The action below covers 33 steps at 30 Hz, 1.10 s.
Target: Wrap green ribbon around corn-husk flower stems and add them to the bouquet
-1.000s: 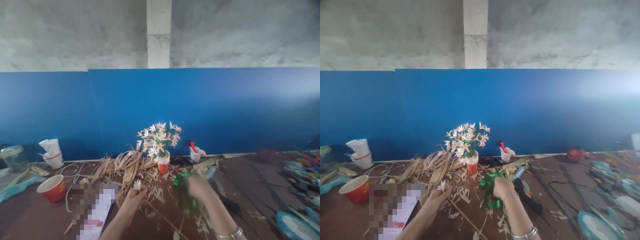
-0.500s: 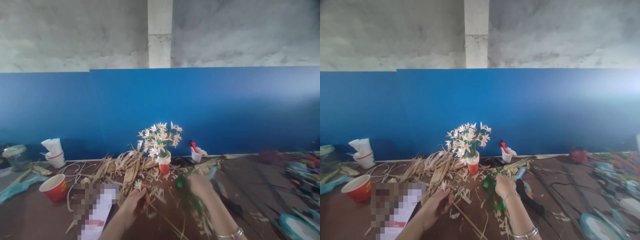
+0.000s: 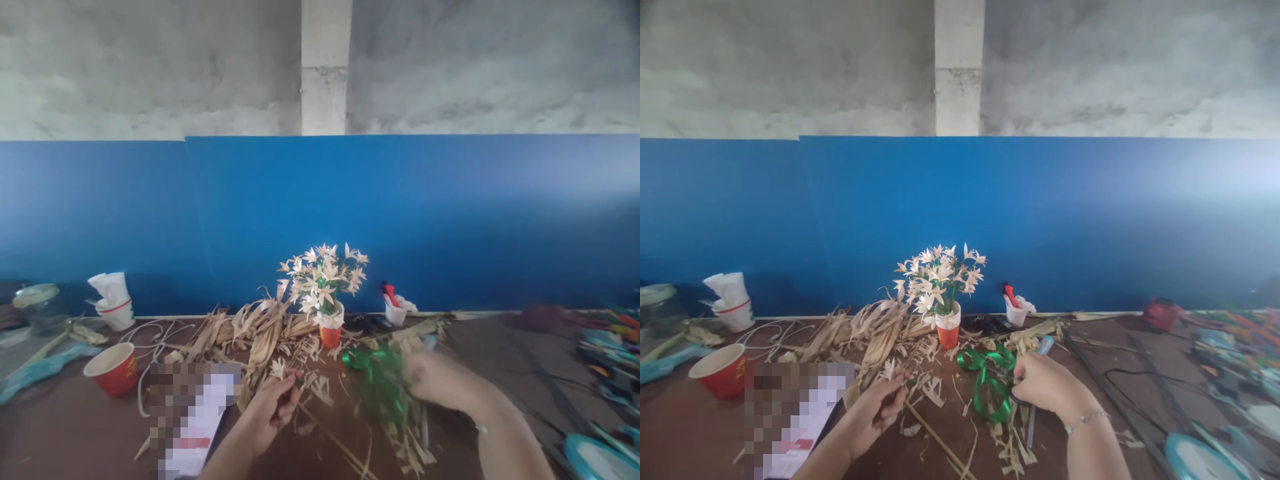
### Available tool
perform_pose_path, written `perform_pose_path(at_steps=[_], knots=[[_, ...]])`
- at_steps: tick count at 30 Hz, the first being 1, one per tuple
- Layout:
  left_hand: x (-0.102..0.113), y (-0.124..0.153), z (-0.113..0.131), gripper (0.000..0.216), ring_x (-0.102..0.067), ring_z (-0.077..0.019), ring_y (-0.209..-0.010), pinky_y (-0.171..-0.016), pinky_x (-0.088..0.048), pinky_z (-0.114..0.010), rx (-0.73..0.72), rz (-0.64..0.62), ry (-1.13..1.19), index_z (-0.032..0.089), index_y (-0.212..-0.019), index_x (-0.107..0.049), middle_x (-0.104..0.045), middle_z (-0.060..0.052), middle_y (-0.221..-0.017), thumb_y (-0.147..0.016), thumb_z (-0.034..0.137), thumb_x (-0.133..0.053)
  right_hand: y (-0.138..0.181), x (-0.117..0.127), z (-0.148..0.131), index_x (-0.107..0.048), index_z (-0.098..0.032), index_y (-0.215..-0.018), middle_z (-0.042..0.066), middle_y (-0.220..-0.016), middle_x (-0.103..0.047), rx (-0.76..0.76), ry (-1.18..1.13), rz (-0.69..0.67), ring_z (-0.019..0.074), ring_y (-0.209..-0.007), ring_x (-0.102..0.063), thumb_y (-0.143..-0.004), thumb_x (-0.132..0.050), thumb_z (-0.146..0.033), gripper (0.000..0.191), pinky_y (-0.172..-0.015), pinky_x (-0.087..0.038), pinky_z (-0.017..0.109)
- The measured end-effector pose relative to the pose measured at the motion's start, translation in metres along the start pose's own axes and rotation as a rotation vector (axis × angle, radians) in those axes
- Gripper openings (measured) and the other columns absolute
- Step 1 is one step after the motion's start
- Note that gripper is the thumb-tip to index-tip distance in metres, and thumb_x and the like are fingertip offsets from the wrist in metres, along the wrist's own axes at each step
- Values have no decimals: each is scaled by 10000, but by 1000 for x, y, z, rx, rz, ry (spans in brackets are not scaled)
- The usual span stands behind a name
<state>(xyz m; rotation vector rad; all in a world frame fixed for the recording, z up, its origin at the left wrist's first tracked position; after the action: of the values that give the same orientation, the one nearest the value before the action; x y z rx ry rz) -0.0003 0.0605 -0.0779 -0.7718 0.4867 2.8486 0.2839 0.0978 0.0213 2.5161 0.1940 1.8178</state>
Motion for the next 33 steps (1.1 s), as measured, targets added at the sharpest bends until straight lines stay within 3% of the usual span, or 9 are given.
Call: perform_pose_path(at_steps=[4, 6, 8, 14, 22, 29, 33], knots=[[-2, -1, -3, 390, -156, -3, -340, -369, -30, -179, 13, -7, -16, 159, -855, -521, -413, 102, -421, -623, 404, -715, 10, -18, -56, -683, -211, -874, 20, -795, -681, 251, -271, -262, 167, -686, -601, -594, -652, -274, 288, -581, -408, 222], [-1, -2, -5, 409, -136, -7, -330, -366, -12, -179, 20, -2, -31, 169, -852, -516, -365, 118, -384, -613, 433, -717, 13, -36, -85, -674, -199, -859, 14, -777, -685, 327, -354, -385, 159, -666, -609, -566, -686, -277, 303, -585, -422, 217], [2, -3, -6, 402, -152, -4, -327, -363, -17, -171, 14, 19, -21, 170, -830, -511, -390, 112, -393, -603, 419, -730, 12, -56, -103, -655, -192, -863, 0, -682, -676, 310, -464, -497, 137, -572, -607, -618, -654, -295, 266, -578, -437, 220], [1, -2, 1, 382, -206, 18, -355, -365, -48, -142, -14, 58, 42, 124, -754, -540, -521, 50, -491, -573, 375, -764, 2, -81, -118, -636, -183, -832, -23, -671, -644, 327, -587, -551, 94, -514, -551, -648, -625, -279, 208, -496, -413, 183], [-4, 0, -3, 306, -159, 0, -312, -353, -50, -162, -24, 65, -46, 168, -736, -537, -364, 113, -370, -645, 411, -699, -2, -90, -131, -647, -186, -867, -2, -750, -665, 313, -590, -476, 101, -604, -572, -711, -611, -364, 240, -532, -413, 180], [-4, 2, -4, 352, -137, -6, -308, -355, -56, -164, 7, 80, -82, 184, -760, -519, -307, 130, -342, -627, 459, -695, -4, -115, -138, -623, -173, -930, -8, -692, -653, 263, -780, -557, 107, -577, -546, -580, -733, -362, 413, -518, -411, 189], [-7, 2, -4, 359, -130, -11, -310, -358, -52, -172, 3, 39, -79, 185, -762, -512, -300, 133, -343, -620, 456, -700, 0, -111, -144, -676, -152, -824, -2, -686, -653, 329, -724, -520, 114, -606, -541, -608, -706, -379, 314, -540, -402, 188]])
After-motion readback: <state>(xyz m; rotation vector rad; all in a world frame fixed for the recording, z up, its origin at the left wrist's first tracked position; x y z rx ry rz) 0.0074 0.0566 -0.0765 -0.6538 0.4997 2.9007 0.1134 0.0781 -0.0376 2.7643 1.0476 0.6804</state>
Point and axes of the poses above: each hand's wrist, its own y-axis away from the middle knuckle, its own x-axis out of the back of the hand, z = x × y, the point moved 9 cm from there along -y, towards the middle knuckle
